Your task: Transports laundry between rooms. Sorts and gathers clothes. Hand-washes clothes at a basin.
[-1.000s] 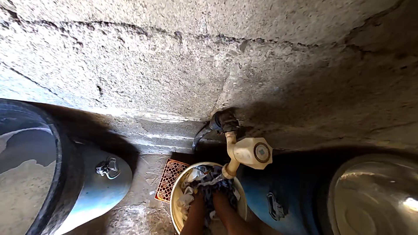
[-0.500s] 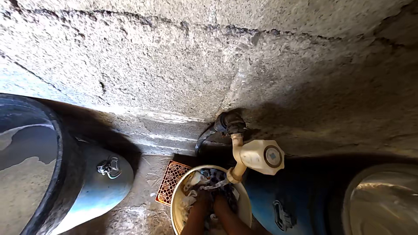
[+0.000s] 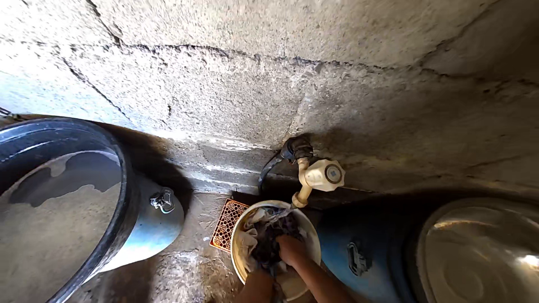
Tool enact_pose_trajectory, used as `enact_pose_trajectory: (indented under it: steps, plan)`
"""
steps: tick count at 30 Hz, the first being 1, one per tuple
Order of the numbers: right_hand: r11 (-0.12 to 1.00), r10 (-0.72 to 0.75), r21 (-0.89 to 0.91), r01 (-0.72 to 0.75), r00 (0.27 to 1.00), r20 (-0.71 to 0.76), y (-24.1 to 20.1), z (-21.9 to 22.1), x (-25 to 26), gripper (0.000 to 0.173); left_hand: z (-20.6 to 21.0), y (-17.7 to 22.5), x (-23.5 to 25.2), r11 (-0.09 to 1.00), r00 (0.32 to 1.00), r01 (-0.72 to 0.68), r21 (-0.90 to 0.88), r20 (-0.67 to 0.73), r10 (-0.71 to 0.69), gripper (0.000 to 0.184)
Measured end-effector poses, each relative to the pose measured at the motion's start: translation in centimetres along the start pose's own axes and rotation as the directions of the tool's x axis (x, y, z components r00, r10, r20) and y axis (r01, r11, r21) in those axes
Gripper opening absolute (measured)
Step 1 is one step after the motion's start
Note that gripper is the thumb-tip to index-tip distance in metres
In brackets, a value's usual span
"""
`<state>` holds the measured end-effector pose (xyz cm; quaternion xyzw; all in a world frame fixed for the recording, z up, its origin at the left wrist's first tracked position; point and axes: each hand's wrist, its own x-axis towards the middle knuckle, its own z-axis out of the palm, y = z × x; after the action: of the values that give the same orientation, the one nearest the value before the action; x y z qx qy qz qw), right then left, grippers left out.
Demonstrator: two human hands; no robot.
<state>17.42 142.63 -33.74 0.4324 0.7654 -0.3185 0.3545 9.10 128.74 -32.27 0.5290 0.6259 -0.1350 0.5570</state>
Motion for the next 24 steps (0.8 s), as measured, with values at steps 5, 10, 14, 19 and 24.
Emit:
enact_pose_trajectory:
  steps: [5,10,14,19,24]
  plan:
    - [0.958,-0.219,0.162,0.238,0.967,-0.130,-0.3,-5.6,-9.8,0.037,-3.5,-1.1,-1.0,0.965,0.982,0.032,-0.262,-0.170,-0.079,0.037]
    - [0.770,-0.306,0.406,0.493,0.843,-0.442,2.4,-5.3,-11.3,0.031,-4.6,-3.7,-3.1,0.550,0.769,-0.357,-0.755,-0.572,-0.285,0.022]
    - [0.953,-0.141,0.229,0.198,0.960,-0.243,3.4,-1.8,-3.3,0.040,-4.3,-3.6,-0.6,0.686,0.746,-0.229,-0.690,-0.577,-0.332,0.045]
    - [0.998,0.056,0.028,-0.056,0.998,0.002,1.6,4.0,3.9,0.086,-3.0,-2.0,7.7,0.940,0.927,0.236,-0.248,-0.233,-0.294,0.117]
    - [0.987,0.157,0.035,-0.157,0.987,0.019,0.7,5.0,7.1,0.087,-2.8,-2.6,12.0,0.930,0.908,0.340,-0.137,-0.211,-0.363,0.129]
